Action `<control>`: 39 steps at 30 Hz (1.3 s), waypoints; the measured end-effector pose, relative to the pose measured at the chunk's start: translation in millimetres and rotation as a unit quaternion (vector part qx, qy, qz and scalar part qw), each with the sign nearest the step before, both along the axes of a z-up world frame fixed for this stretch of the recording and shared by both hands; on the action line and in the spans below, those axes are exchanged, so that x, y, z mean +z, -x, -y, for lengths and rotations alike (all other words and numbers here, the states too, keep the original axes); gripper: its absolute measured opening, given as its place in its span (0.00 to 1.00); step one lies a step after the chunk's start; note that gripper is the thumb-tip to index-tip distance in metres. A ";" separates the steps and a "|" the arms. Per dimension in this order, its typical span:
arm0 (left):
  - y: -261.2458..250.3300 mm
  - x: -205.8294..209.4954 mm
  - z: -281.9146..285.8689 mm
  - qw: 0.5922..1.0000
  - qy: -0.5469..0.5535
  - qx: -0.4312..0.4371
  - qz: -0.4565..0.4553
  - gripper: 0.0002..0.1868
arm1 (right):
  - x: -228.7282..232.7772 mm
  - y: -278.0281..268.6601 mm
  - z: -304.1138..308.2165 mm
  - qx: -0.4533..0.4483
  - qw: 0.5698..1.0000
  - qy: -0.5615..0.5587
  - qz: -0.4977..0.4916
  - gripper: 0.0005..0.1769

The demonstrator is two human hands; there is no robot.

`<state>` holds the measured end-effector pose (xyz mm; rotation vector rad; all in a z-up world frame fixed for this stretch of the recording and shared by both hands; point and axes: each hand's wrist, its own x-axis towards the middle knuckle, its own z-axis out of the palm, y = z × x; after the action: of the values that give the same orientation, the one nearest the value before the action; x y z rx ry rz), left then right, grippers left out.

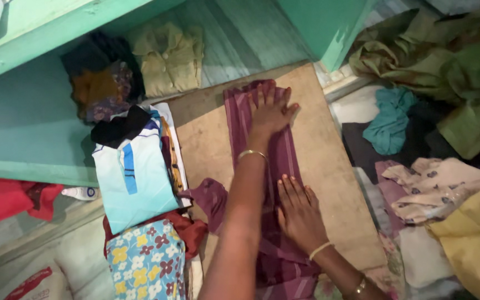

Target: The person folds a maroon shirt and a light-blue shirt on a wooden board, smoothing each one out by hand, and then begins to fold a yellow garment.

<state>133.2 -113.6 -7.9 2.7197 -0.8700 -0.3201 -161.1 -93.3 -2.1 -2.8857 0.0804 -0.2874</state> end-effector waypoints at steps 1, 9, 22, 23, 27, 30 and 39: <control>-4.4 1.8 -2.4 0.999 0.014 -0.011 -0.037 0.35 | -0.7 0.9 0.0 0.001 1.000 -0.003 0.000 0.37; 71.1 -34.6 -47.0 0.988 0.059 -0.116 0.084 0.29 | -1.4 4.7 -1.0 0.000 1.000 -0.016 0.018 0.37; 42.2 -20.0 -7.9 0.991 -0.036 -0.077 0.103 0.47 | 3.6 1.6 -2.1 -0.005 1.000 -0.007 0.006 0.37; 40.4 -18.6 -5.5 0.992 -0.036 -0.073 0.094 0.47 | 3.7 1.7 -1.2 -0.003 1.000 -0.013 0.005 0.37; 25.2 -16.2 5.2 0.995 -0.037 -0.054 0.072 0.47 | 3.6 1.3 2.7 0.010 1.000 -0.010 -0.004 0.38; 21.1 -20.0 10.3 0.997 -0.022 -0.040 0.063 0.46 | 2.7 -2.1 2.7 0.010 0.999 -0.022 -0.035 0.40; 70.2 -28.7 -12.0 0.954 0.149 -0.082 0.248 0.27 | -1.3 -0.8 0.3 0.008 0.999 -0.035 0.000 0.38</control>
<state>63.0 -101.7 -36.7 2.4735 -1.1632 0.4537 -160.3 -93.6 -3.4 -2.8159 0.0648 -0.2751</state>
